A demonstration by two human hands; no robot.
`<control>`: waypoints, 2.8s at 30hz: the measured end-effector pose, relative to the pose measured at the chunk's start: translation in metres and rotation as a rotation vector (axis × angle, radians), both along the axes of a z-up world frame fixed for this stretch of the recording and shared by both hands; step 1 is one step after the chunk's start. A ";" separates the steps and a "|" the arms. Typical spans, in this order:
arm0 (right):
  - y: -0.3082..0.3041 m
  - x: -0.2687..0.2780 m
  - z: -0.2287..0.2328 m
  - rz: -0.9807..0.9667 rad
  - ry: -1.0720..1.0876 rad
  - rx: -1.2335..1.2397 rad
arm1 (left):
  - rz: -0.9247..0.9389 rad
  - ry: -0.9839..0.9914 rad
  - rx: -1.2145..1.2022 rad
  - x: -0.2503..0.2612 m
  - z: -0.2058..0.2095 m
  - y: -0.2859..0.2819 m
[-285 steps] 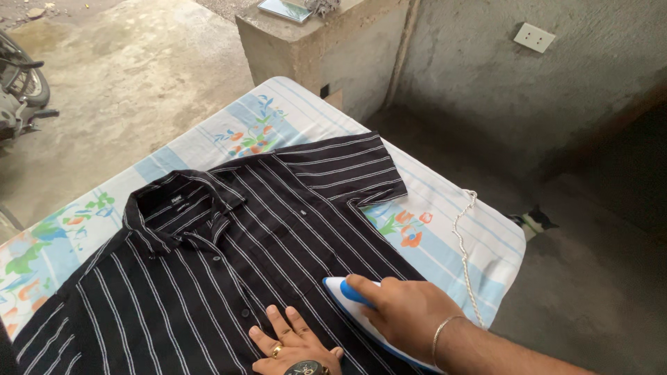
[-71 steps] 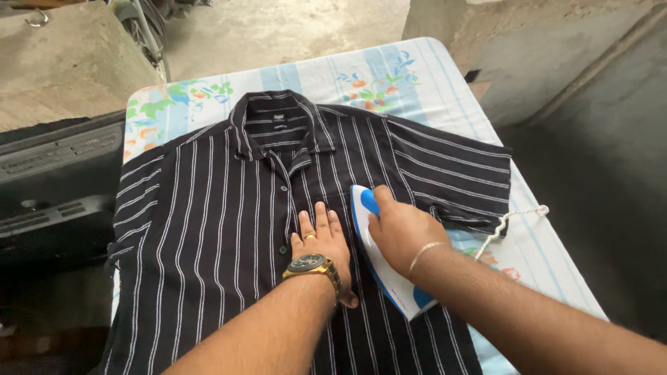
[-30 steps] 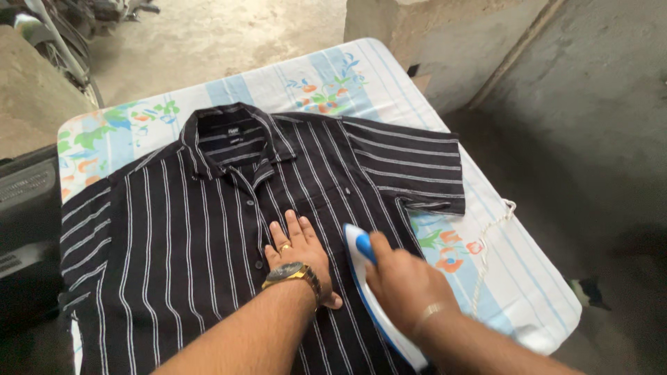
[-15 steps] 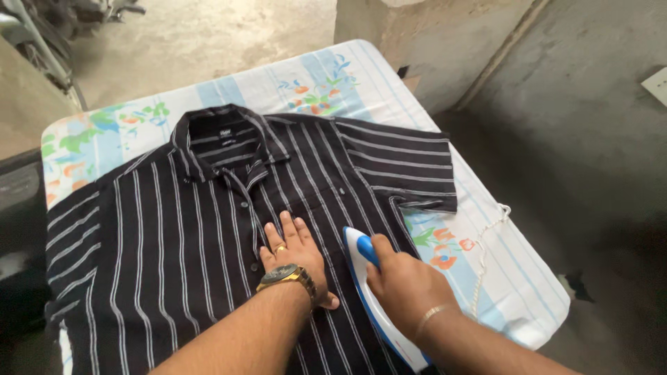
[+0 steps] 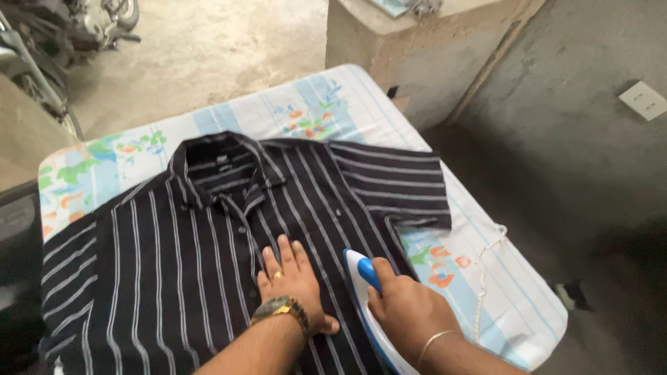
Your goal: The person irons a black and white striped short-sleeved shirt laid on a table. They smooth the fabric with one hand while moving a blue and white iron over the front, collar, and sleeves.
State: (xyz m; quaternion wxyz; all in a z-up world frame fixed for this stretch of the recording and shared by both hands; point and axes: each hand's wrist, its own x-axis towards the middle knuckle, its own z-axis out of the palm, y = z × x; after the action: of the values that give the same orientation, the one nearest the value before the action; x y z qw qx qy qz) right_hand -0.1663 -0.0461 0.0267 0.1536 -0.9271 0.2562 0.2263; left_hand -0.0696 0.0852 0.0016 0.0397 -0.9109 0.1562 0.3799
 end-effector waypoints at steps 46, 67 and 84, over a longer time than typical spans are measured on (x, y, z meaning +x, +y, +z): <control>0.005 -0.029 0.013 0.018 -0.043 0.076 | -0.005 0.033 0.072 0.001 -0.010 -0.005; 0.013 -0.043 0.007 -0.051 -0.018 -0.007 | 0.016 0.037 0.064 0.003 -0.006 -0.005; 0.002 -0.064 0.008 0.067 0.063 0.061 | -0.023 0.017 0.058 0.001 -0.004 0.001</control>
State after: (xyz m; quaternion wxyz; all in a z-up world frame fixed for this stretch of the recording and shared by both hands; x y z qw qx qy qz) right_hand -0.2303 -0.0438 0.0345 0.1660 -0.9224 0.2230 0.2682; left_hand -0.0688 0.0858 -0.0027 0.0690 -0.9043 0.1559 0.3913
